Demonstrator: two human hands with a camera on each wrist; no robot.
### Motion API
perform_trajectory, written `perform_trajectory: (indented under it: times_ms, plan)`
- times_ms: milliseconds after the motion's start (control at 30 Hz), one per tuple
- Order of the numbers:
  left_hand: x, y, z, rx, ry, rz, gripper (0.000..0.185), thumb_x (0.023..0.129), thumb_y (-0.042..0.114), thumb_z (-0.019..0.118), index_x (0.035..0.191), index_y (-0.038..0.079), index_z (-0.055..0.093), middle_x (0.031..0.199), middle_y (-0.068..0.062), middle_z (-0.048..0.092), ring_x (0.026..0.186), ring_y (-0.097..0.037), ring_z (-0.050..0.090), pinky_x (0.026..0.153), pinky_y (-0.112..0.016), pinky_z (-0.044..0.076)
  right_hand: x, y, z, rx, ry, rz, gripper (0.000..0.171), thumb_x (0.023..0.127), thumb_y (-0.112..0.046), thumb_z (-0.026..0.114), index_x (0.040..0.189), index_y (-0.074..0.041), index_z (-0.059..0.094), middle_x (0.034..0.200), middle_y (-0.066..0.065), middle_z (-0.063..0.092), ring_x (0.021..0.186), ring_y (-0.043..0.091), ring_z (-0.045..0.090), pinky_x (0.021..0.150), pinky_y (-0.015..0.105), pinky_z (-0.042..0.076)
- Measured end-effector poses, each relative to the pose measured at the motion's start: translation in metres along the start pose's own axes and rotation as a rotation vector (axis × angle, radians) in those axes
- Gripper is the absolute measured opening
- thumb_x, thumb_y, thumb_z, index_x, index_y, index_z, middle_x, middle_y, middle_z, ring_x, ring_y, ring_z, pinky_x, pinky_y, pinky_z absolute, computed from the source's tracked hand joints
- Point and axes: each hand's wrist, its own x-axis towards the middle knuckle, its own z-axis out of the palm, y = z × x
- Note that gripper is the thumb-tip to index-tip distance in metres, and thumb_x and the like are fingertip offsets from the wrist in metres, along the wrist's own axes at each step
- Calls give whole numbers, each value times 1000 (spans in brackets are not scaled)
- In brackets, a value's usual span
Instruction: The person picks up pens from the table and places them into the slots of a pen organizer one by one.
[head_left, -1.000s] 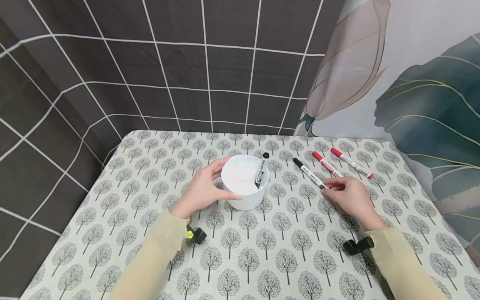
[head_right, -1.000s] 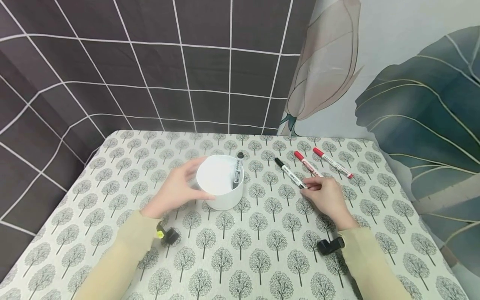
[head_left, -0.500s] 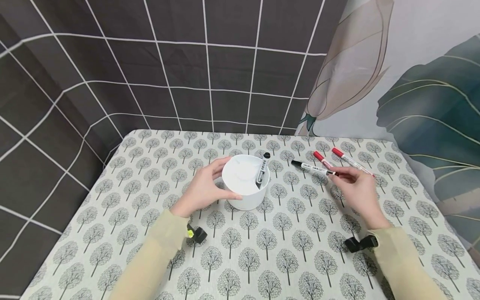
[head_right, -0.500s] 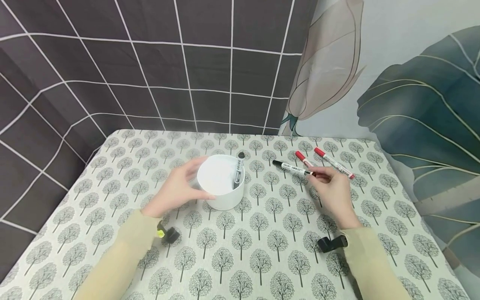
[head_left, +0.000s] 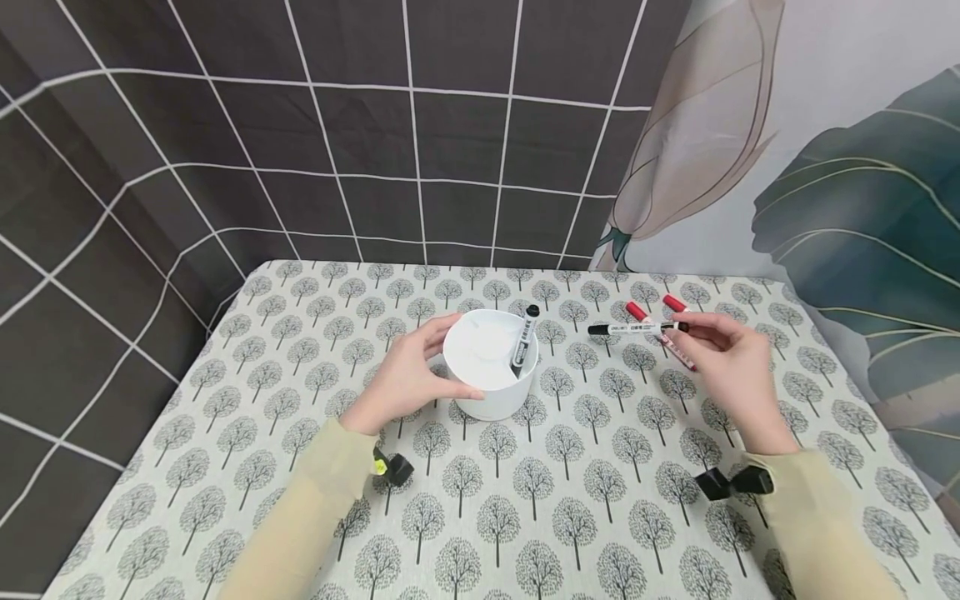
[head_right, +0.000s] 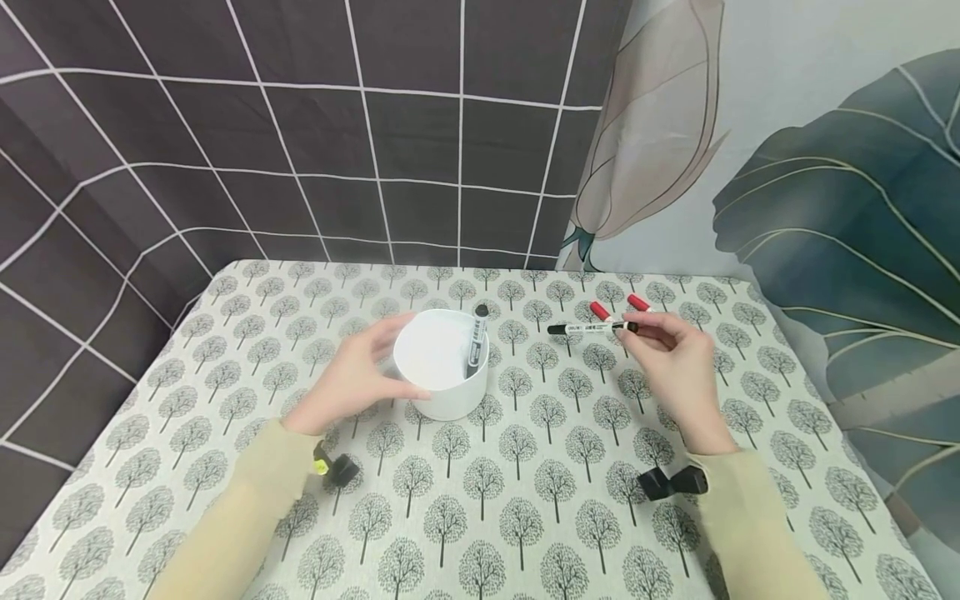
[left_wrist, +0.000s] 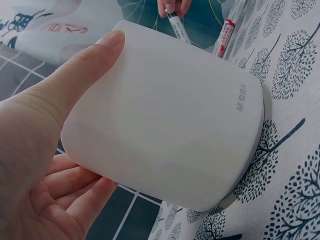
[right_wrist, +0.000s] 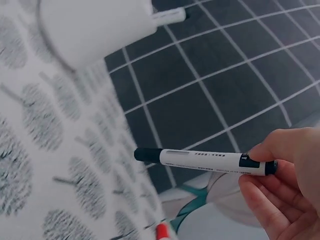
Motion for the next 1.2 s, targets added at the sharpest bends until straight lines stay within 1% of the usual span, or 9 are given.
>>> perform_trajectory:
  times_ms: [133,267,400,633,800,867,933,1067,1200]
  plan:
    - [-1,0,0,3,3,1,112,56,36,102,151,12,47,148,-5,53,130,-27,55,108,-39,46,-1,-14,-1,24,31,-59,31,90,-7,79,119,3,71,102,-9,72,88,2,70,74,12,56]
    - [0,0,0,3,2,7,113,56,35,102,151,12,47,148,-6,53,130,-27,55,109,-38,46,-3,-27,-1,66,68,-140,28,89,-2,78,116,6,72,105,-2,72,90,6,70,82,14,56]
    - [1,0,0,7,-1,17,112,57,34,102,151,11,47,148,-6,53,129,-27,56,108,-37,46,-5,-39,-2,129,83,-175,27,87,2,79,114,6,73,104,1,72,91,10,69,86,16,55]
    - [2,-1,-1,12,0,17,110,57,34,102,150,11,48,147,-6,54,128,-27,57,108,-38,47,-7,-63,-3,219,116,-239,27,83,6,80,110,7,75,101,7,74,85,14,70,81,16,57]
    - [1,-1,0,10,0,14,111,56,36,102,151,11,48,147,-6,53,129,-27,56,107,-37,47,-10,-79,-5,370,127,-298,29,80,12,80,108,13,73,95,10,75,79,17,70,77,16,58]
    - [1,-1,0,11,2,12,112,56,37,102,151,11,48,148,-6,53,129,-27,56,107,-36,47,-11,-84,-5,442,114,-334,30,79,16,78,108,17,71,95,12,75,80,18,69,77,17,58]
    - [1,-1,0,14,5,10,112,56,37,102,151,12,48,148,-5,53,129,-26,56,107,-35,47,-13,-90,-5,490,103,-368,31,79,18,77,108,19,69,95,13,75,79,19,69,77,18,58]
    - [0,-1,0,13,5,16,112,56,37,102,151,11,48,147,-5,53,129,-26,57,106,-35,48,-18,-102,-2,543,87,-410,31,77,21,76,107,22,67,95,17,74,79,21,69,78,20,59]
    - [0,-2,0,11,4,20,111,57,37,102,150,10,48,147,-6,54,128,-27,57,106,-35,48,-23,-111,1,532,80,-411,31,76,22,76,106,22,68,93,18,74,76,20,70,75,20,59]
